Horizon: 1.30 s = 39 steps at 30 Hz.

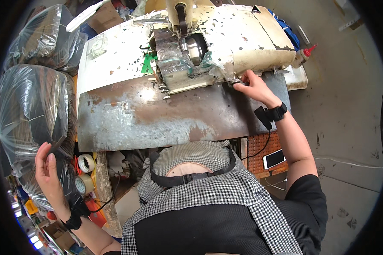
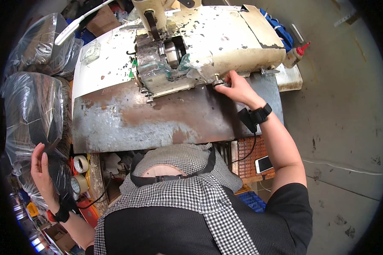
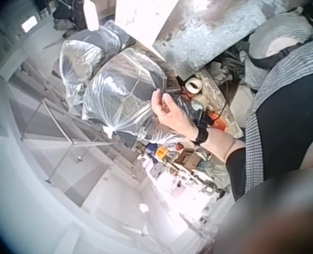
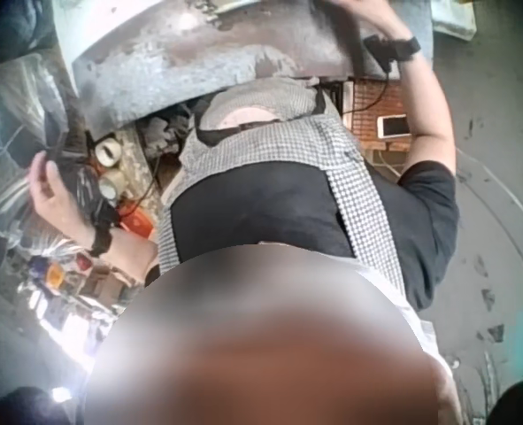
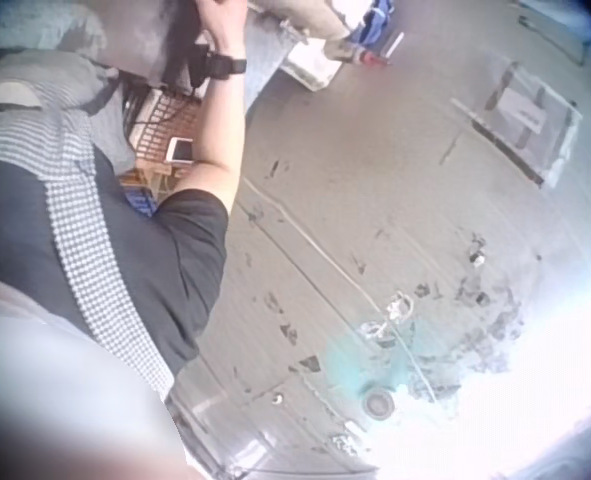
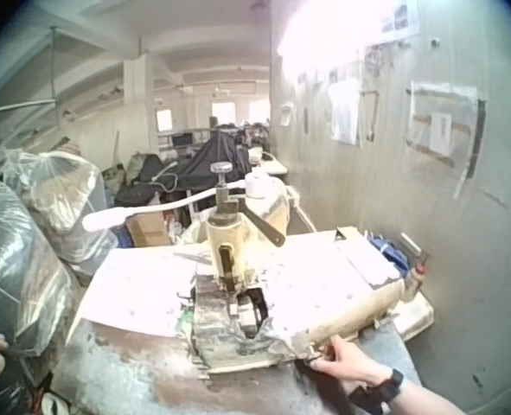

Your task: The recorder is performing maintenance and testing on a specialized shoe manufacturing machine, adjusting components and testing the mechanism.

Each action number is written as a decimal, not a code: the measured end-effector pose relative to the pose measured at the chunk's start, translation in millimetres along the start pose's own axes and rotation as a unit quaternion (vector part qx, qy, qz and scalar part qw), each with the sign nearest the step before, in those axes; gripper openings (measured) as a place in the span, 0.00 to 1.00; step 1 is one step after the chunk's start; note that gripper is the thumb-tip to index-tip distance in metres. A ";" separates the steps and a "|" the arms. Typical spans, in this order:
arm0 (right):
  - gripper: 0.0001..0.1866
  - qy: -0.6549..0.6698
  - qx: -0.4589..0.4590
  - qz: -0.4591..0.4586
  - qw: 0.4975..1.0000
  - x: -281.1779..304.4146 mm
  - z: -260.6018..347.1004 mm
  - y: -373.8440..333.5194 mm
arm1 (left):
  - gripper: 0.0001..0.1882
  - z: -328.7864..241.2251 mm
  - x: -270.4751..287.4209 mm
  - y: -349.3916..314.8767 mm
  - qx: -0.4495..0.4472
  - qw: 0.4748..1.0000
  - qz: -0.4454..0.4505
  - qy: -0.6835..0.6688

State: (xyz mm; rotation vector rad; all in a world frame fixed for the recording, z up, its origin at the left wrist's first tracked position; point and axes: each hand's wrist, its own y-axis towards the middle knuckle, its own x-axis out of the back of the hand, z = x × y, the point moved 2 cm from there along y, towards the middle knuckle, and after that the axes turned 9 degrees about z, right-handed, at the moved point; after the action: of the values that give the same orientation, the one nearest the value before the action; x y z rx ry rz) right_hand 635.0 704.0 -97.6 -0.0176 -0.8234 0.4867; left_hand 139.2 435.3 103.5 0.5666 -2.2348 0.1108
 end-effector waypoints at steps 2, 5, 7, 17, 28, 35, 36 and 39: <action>0.22 0.071 -0.093 0.046 0.992 1.6 -8.6 3.5 | 0.15 4.1 -3.9 4.0 -0.006 1.000 0.004 -0.021; 0.24 -0.362 -0.033 -0.037 0.931 -26.5 42.3 5.1 | 0.15 5.1 -5.4 3.8 -0.016 1.000 0.015 -0.003; 0.29 -0.409 -0.010 0.011 0.912 -26.4 55.2 9.1 | 0.14 11.2 -7.3 9.0 -0.024 0.999 0.025 -0.029; 0.28 0.241 -0.101 0.082 0.962 -25.5 16.8 5.9 | 0.13 20.1 -25.0 6.8 -0.013 0.997 0.052 -0.047; 0.22 0.197 -0.138 0.195 0.951 14.4 -1.8 11.3 | 0.11 29.0 -32.1 12.3 0.006 0.996 0.066 -0.067; 0.20 -0.097 0.065 0.074 0.990 -2.1 47.3 5.8 | 0.10 13.3 -64.0 24.2 -0.033 0.991 0.106 -0.071; 0.20 0.078 0.051 0.010 0.996 1.6 20.9 6.8 | 0.10 5.2 -69.3 28.0 -0.052 0.991 0.103 -0.070; 0.19 0.253 -0.124 0.156 0.947 10.5 18.8 1.8 | 0.09 3.0 -80.7 33.5 -0.039 0.990 0.119 -0.063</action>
State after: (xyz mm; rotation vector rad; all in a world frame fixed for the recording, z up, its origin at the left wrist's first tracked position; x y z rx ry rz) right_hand 627.1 706.8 -77.7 -0.4933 -0.3679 0.6380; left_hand 168.7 493.7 45.6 0.2705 -2.4128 0.1108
